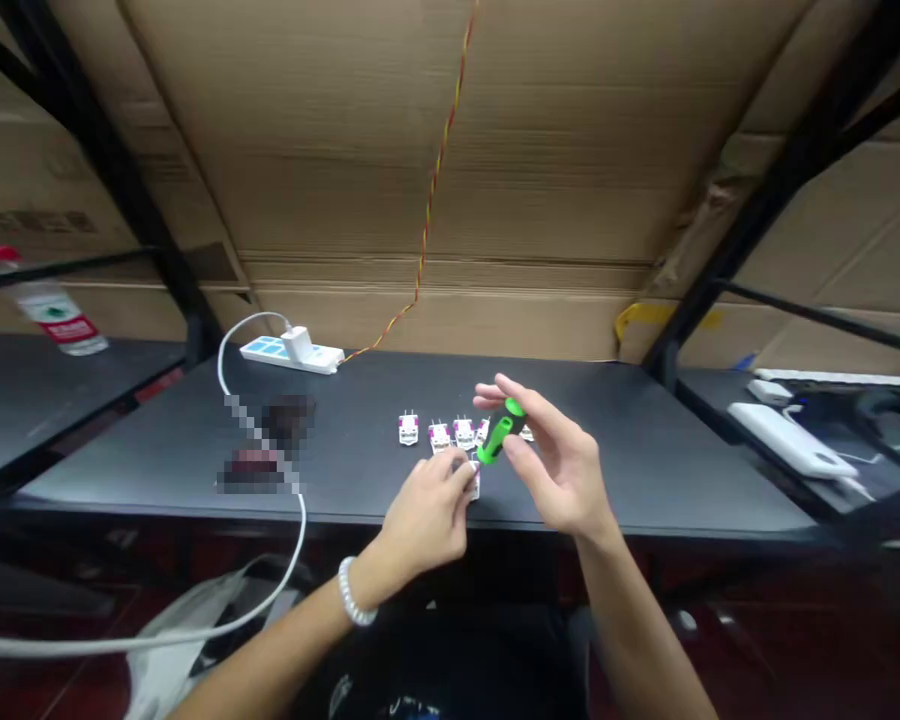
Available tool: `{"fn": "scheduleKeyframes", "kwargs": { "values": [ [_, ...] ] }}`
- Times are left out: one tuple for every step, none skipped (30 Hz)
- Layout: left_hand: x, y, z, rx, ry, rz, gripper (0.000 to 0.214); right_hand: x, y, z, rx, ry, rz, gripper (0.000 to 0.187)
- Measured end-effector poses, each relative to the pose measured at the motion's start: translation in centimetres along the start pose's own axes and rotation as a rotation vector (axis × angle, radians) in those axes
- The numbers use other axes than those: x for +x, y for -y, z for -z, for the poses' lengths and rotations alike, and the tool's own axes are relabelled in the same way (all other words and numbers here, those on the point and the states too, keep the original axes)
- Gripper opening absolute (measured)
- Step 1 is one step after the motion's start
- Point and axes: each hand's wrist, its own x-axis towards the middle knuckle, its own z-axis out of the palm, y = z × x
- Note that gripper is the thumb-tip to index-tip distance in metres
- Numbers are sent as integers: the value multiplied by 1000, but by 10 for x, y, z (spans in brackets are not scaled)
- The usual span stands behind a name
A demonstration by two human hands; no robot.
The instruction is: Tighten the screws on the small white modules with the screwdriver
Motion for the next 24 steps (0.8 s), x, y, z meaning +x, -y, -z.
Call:
{"fn": "scheduleKeyframes", "kwargs": {
  "values": [
    [0,0,0,-1,-1,-1,24,0,0,1,9,14,-5,55],
    [0,0,0,1,2,-2,24,0,1,1,-14,5,3,53],
    [0,0,0,4,3,-4,24,1,1,1,-58,-24,28,50],
    [0,0,0,9,1,-3,23,2,2,1,-114,-63,59,47],
    [0,0,0,13,-2,1,23,3,2,1,-166,-103,90,45],
    [0,0,0,15,-4,4,22,4,3,0,-207,-132,112,45],
    [0,0,0,11,-6,7,22,4,4,0,-229,-139,119,45],
    [0,0,0,4,-7,9,23,4,5,0,-226,-119,111,48],
    [0,0,0,-6,-8,10,25,4,5,0,-203,-84,93,51],
    [0,0,0,-16,-6,9,26,4,6,0,-164,-44,71,54],
    [0,0,0,-23,-3,5,26,4,7,1,-125,-7,54,57],
    [0,0,0,-25,-1,0,26,3,7,1,-99,17,46,59],
    [0,0,0,-21,-1,-3,26,4,7,2,-97,20,47,58],
    [1,0,0,-16,0,-5,25,4,7,2,-123,-1,56,55],
    [1,1,0,-13,1,-8,26,4,7,2,-170,-39,71,51],
    [0,1,-1,-13,2,-9,26,5,7,2,-226,-83,91,47],
    [0,1,-1,-13,1,-7,26,6,6,2,-278,-128,112,44],
    [0,1,-1,-13,-1,-2,26,6,6,2,-316,-163,129,43],
    [0,2,-2,-13,-3,4,25,6,6,1,-330,-175,135,43],
    [0,2,-2,-14,-4,7,24,6,6,1,-317,-157,129,44],
    [0,1,-2,-16,-3,8,24,6,6,1,-277,-120,114,47],
    [0,1,-2,-19,-2,8,23,6,6,2,-221,-74,96,50],
    [0,1,-2,-20,-2,8,23,5,6,2,-165,-32,77,53],
    [0,2,-2,-19,-3,6,23,5,7,2,-124,-4,62,56]
  ]
}}
